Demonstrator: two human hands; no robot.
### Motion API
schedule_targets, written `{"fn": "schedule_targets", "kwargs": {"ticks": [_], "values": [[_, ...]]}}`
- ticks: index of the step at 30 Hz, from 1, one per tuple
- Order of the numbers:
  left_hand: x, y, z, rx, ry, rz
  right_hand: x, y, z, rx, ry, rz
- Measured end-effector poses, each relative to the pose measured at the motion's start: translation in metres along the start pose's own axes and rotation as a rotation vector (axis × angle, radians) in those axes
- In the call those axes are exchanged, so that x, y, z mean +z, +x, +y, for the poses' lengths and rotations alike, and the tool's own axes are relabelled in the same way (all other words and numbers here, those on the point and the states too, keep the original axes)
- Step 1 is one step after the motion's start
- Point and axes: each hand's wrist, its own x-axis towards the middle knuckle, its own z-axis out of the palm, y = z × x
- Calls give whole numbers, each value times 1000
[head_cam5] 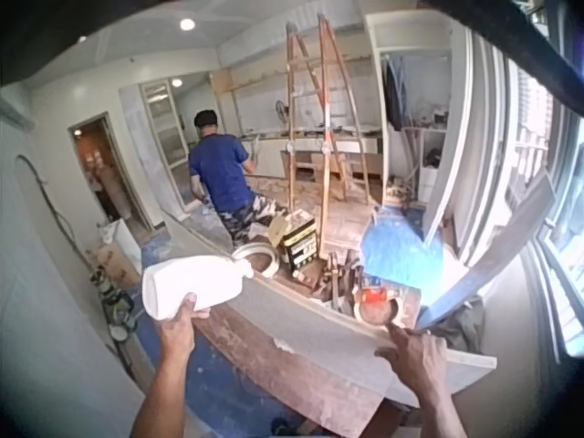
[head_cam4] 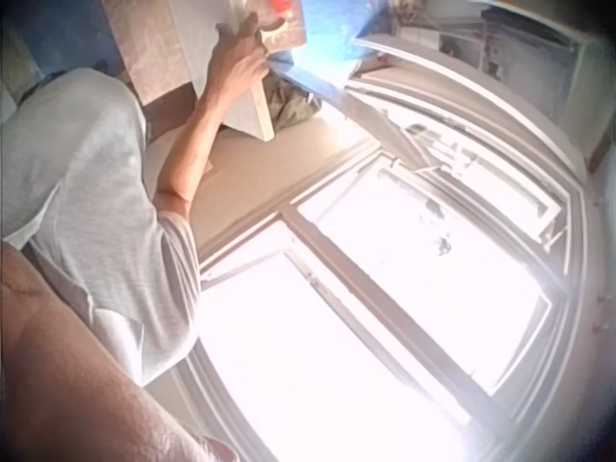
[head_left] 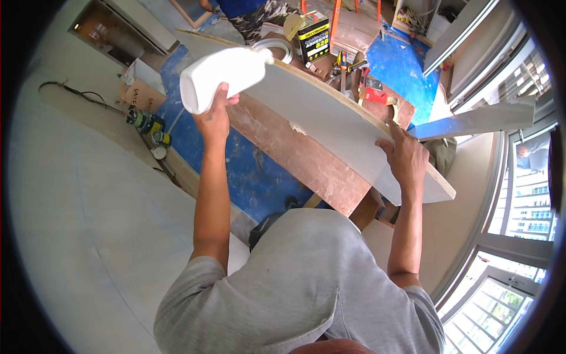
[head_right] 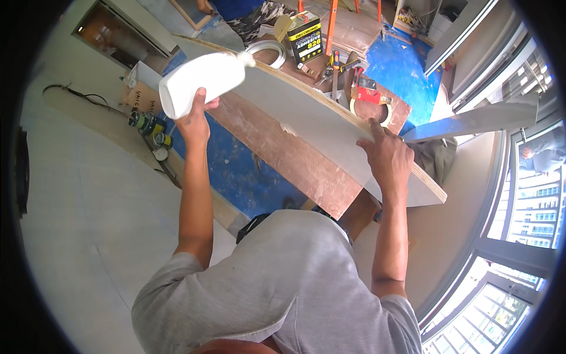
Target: The person applies glue from a white bottle onto the edge of a wooden board and then spreads it with a small wooden block.
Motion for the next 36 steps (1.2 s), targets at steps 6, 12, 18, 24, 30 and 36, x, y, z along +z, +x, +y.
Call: {"fn": "schedule_targets", "kwargs": {"ticks": [6,12,18,24,30,36], "values": [[2,-7,-1,11,15,-16,-3,-2,-2,-14,-21,-16],[11,-19,6,-14,2,-30,1,-1,3,-8,-35,-18],[12,-15,0,-11,-8,20,2,0,3,-23,-27,3],[7,-18,-6,-1,18,54,-1,-4,1,-29,-40,-1],[18,-26,6,-15,-13,-13,2,-1,5,-21,-23,-11],[27,-41,23,4,13,-76,0,0,4,-20,-36,-23]]}}
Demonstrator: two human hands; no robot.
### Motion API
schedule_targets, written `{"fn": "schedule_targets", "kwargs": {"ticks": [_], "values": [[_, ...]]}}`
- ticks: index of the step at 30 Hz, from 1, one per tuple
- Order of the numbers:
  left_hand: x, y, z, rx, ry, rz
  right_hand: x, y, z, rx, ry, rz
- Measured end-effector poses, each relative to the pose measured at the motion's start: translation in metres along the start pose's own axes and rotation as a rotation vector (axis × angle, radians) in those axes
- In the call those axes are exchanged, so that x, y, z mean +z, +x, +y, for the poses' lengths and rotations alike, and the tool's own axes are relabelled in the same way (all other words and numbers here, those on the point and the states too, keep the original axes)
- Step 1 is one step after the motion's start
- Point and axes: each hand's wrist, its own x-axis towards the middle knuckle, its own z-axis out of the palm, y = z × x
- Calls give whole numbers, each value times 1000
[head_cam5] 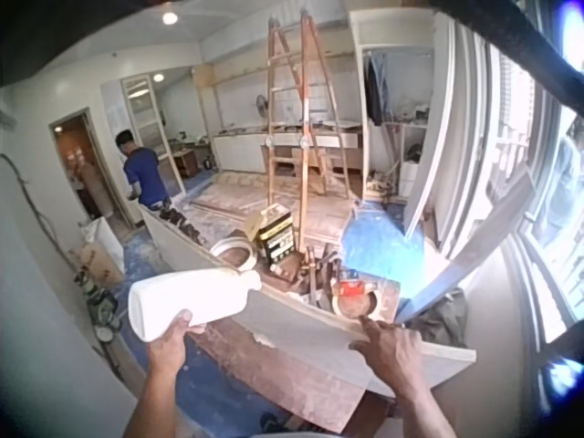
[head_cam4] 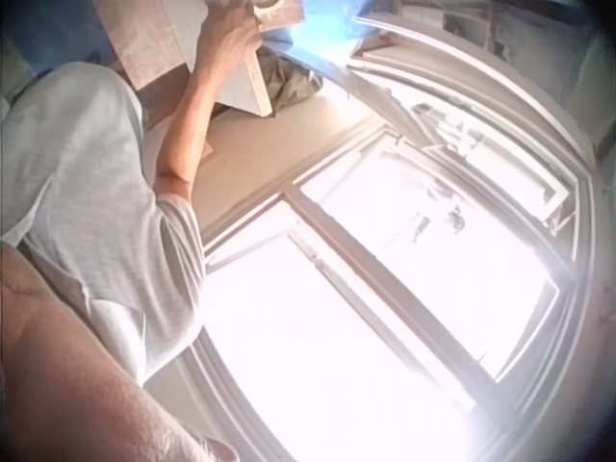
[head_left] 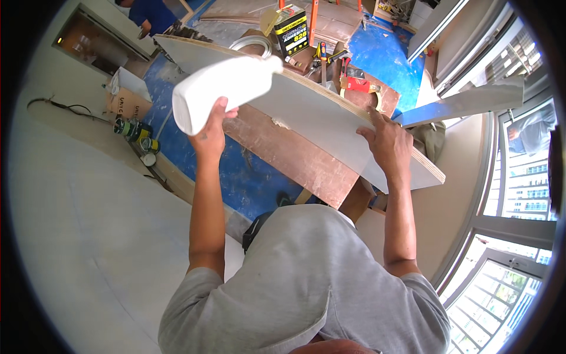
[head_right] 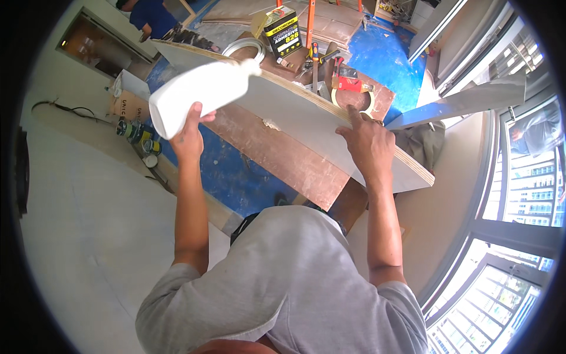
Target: The person applies glue from a white bottle onto the edge of a wooden board and then spreads it with a small wooden block.
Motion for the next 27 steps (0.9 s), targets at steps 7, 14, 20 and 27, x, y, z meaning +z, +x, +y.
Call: {"fn": "schedule_targets", "kwargs": {"ticks": [7,14,20,27], "values": [[-4,2,-6,-29,-64,103,0,0,-2,13,10,-12],[8,-16,5,-6,-80,13,2,-3,-1,-2,4,14],[4,-10,-6,6,-3,63,-2,-5,-5,-15,25,6],[5,-17,-3,34,74,53,-2,-9,-3,-32,5,8]]}}
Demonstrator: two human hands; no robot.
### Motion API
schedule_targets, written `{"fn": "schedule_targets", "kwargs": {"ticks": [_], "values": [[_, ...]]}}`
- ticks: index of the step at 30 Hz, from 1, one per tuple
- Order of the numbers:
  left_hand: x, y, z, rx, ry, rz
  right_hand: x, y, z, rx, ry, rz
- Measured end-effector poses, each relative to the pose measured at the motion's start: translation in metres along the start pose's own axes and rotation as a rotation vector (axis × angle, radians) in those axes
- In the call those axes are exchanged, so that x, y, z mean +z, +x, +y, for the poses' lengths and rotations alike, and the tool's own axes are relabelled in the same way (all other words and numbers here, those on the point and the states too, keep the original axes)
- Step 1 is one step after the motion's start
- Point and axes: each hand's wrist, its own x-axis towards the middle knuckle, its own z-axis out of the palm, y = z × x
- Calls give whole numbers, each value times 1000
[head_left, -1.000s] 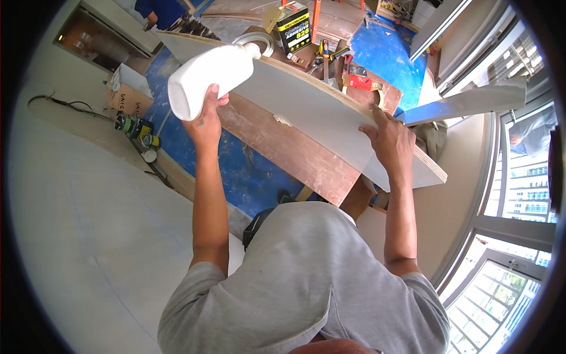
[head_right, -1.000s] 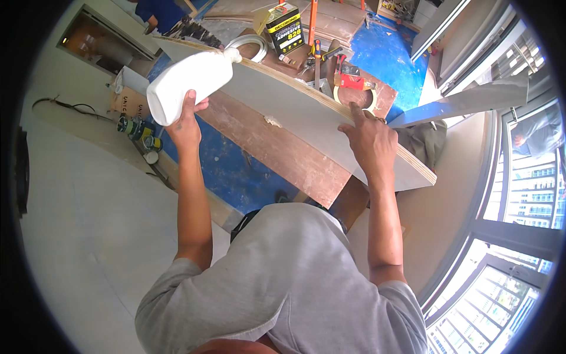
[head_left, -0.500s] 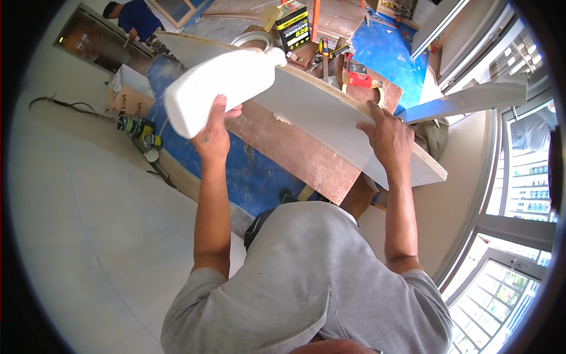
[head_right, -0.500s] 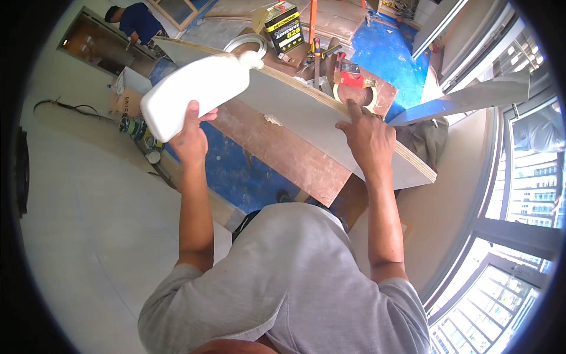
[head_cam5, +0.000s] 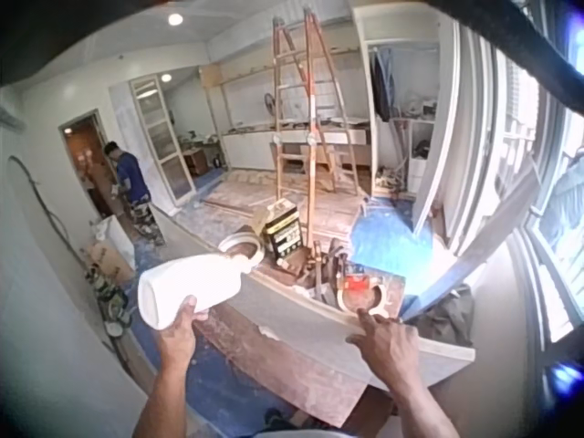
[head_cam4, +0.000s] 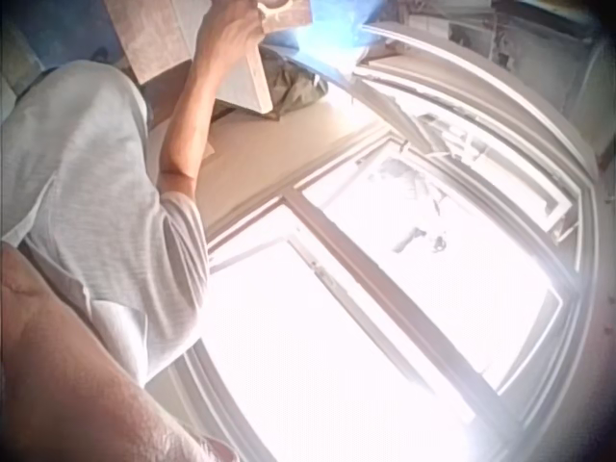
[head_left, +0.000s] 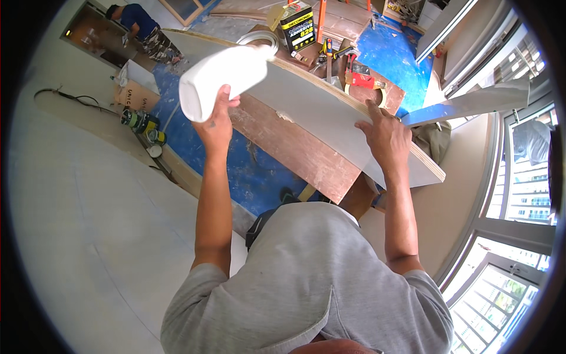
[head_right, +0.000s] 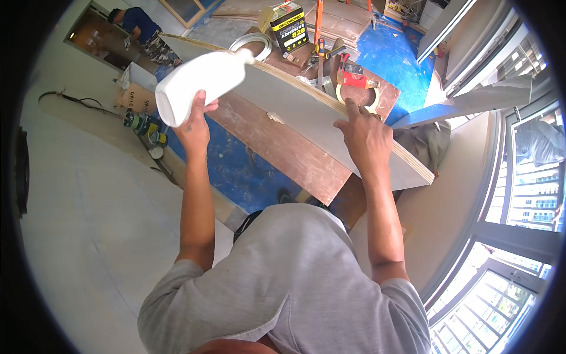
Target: The person applies glue from a white bottle onto the edge of a wooden board and then spreads it with a small wooden block.
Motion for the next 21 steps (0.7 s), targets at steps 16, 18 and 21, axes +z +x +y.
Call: {"fn": "schedule_targets", "kwargs": {"ticks": [16,18,21], "values": [[21,-2,24,15,-26,-42,-3,3,-2,62,22,-37],[15,3,12,-45,-24,15,0,-1,-1,32,22,-10],[24,1,21,-50,-35,-6,5,2,4,-10,4,49]]}}
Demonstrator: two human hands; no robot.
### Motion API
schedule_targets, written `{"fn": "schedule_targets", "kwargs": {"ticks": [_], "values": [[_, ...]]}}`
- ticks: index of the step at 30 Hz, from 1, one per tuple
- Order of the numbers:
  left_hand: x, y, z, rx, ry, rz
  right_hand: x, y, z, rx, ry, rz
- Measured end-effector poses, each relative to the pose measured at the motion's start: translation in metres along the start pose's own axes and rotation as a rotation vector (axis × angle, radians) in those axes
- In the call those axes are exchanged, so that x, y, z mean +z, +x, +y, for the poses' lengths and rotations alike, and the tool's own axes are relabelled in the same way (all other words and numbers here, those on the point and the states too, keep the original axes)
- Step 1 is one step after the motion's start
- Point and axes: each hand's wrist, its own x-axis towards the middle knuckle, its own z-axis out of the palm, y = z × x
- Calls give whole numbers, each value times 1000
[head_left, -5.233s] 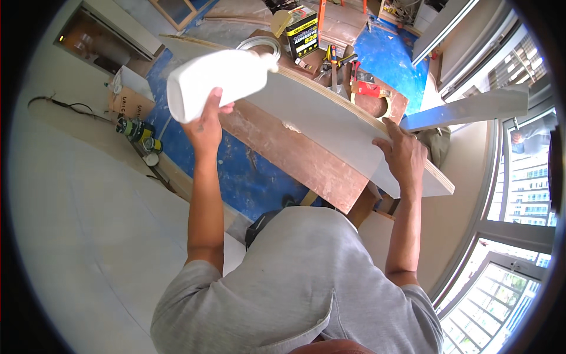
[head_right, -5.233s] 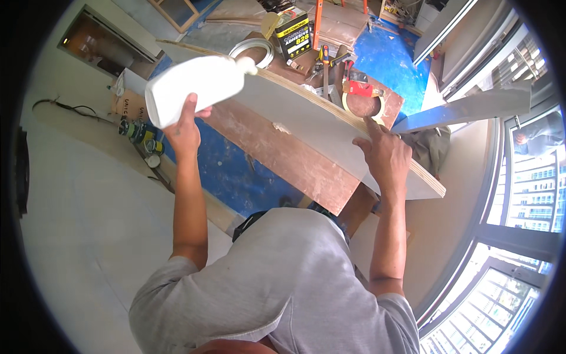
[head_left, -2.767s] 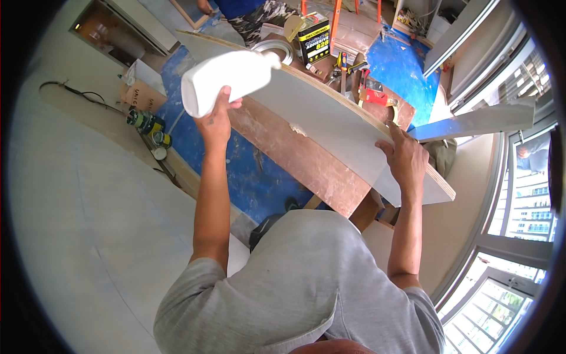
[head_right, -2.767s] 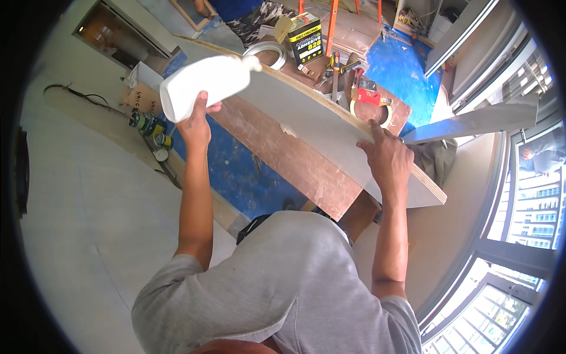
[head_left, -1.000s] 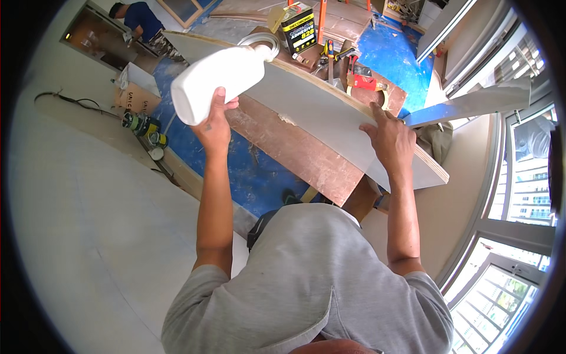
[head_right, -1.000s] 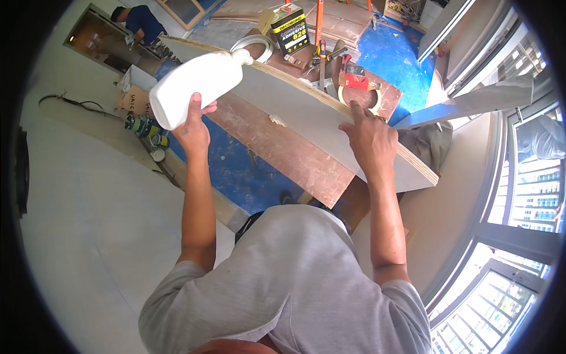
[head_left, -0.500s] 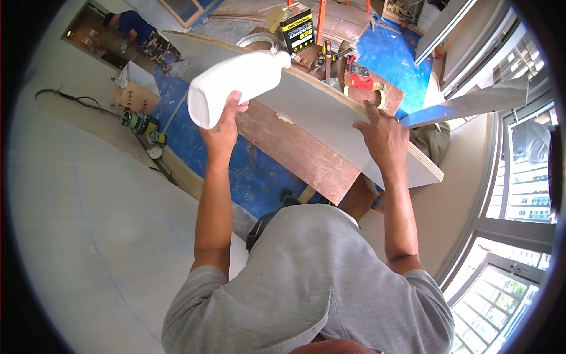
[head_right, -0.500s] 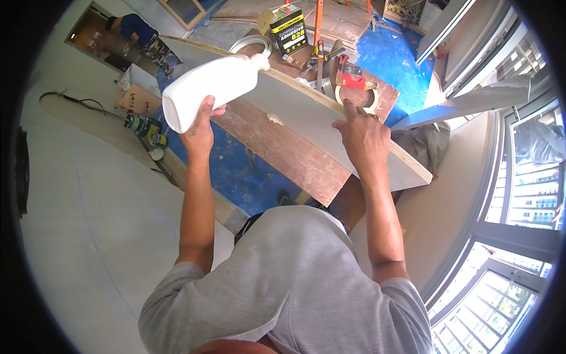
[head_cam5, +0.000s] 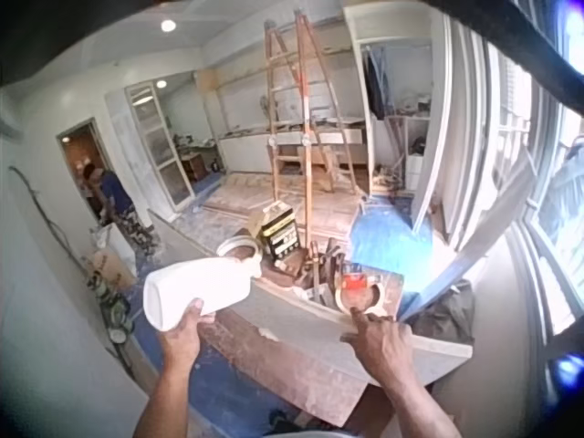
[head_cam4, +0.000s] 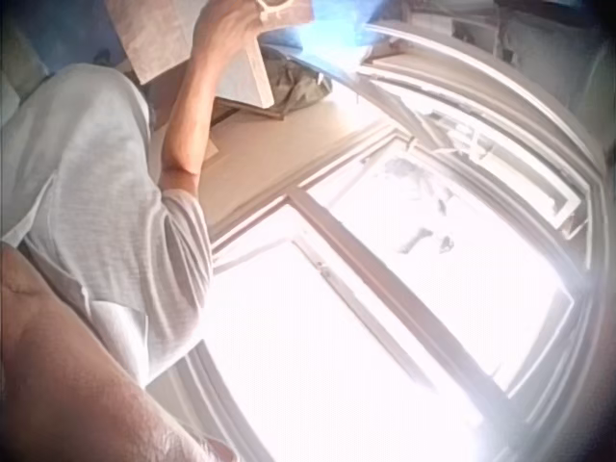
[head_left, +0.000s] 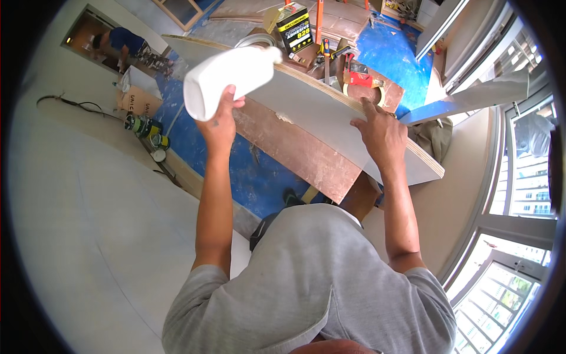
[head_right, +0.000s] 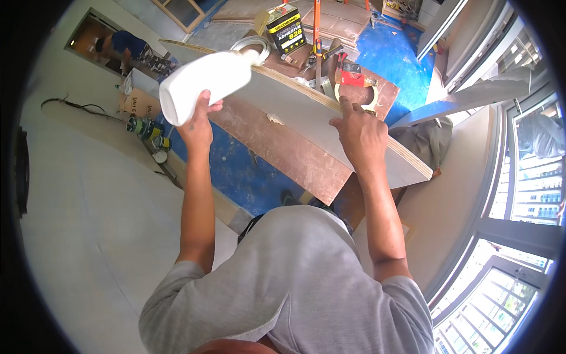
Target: The person applies glue from a white bottle onto the edge of a wooden board and then spreads it with a small wooden block.
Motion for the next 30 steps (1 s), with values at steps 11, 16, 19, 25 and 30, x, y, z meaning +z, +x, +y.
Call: {"fn": "schedule_targets", "kwargs": {"ticks": [11,16,19,25,30], "values": [[-6,-14,-4,17,-21,-97,-2,0,-1,-9,0,5],[-17,-1,-10,-26,-45,38,-1,-1,-1,-2,-15,-9],[-13,-16,-4,-19,-86,14,-3,2,-1,6,-12,-15],[-16,-10,-12,-11,-53,102,-3,-2,-1,2,12,-26],[-3,-29,-1,-28,-88,0,-5,1,-1,6,23,-37]]}}
